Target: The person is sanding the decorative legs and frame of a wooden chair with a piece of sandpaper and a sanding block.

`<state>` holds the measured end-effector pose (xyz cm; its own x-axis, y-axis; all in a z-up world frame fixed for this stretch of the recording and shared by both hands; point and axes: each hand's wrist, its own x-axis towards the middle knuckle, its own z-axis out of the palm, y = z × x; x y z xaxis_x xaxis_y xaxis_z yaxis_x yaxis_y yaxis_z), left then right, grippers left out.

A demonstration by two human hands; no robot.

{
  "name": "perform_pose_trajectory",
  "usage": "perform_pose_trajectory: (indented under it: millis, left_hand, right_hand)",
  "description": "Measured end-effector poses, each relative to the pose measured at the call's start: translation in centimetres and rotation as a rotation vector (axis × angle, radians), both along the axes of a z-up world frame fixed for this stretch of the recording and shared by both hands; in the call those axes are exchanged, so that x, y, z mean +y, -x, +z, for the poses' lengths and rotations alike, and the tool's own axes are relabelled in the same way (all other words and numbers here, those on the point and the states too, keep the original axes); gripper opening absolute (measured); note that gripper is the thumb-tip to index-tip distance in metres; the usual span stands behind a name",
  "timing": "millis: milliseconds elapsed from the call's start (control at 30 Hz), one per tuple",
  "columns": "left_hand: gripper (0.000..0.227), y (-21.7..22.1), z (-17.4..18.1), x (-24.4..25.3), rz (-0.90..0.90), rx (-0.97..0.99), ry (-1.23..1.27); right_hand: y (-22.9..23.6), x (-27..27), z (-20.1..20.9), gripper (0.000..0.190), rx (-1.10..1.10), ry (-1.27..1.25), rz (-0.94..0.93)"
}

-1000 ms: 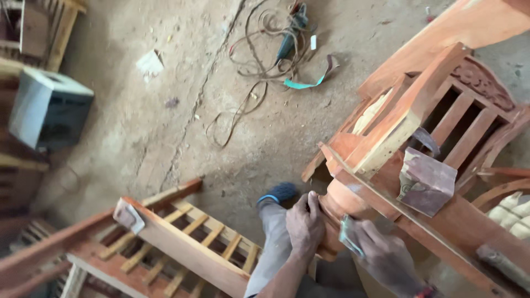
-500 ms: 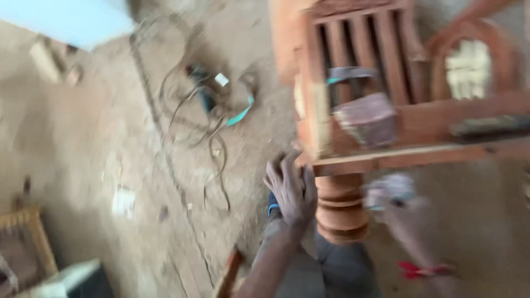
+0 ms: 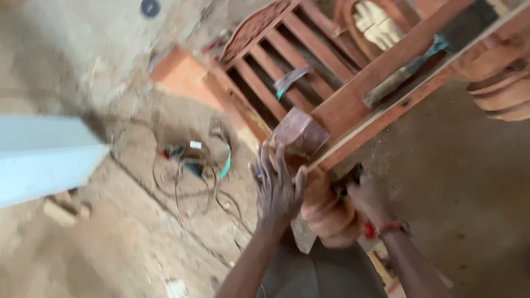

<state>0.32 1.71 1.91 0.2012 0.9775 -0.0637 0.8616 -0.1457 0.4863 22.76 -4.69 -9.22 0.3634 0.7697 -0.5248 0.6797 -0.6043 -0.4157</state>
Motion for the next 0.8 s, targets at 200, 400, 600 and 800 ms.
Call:
perform_pose_trajectory:
  millis: [200,400,600,800]
  left_hand:
    - [0.076,-1.1,0.3,6.4,-0.224,-0.166,-0.035]
    - [0.084,-9.1,-3.6,12.5,-0.426,-0.194,-0.043]
    - [0.081,-11.6,-5.4,14.1,-0.469,0.018,0.136]
    - [0.080,-12.1,-6.1,14.8,-0.502,0.116,-0.014]
  right_hand:
    - [2.5,-0.7,3.1,0.054,-0.043,0.115,-0.035]
    - [4.7,-1.9,5.4,0.045,-0.144,0.166,0.159]
    - [3.9,2.2,1.8,0.036,-0.217,0.259,0.071]
    - [3.8,1.3,3.2,0.035,0.191,0.446,-0.240]
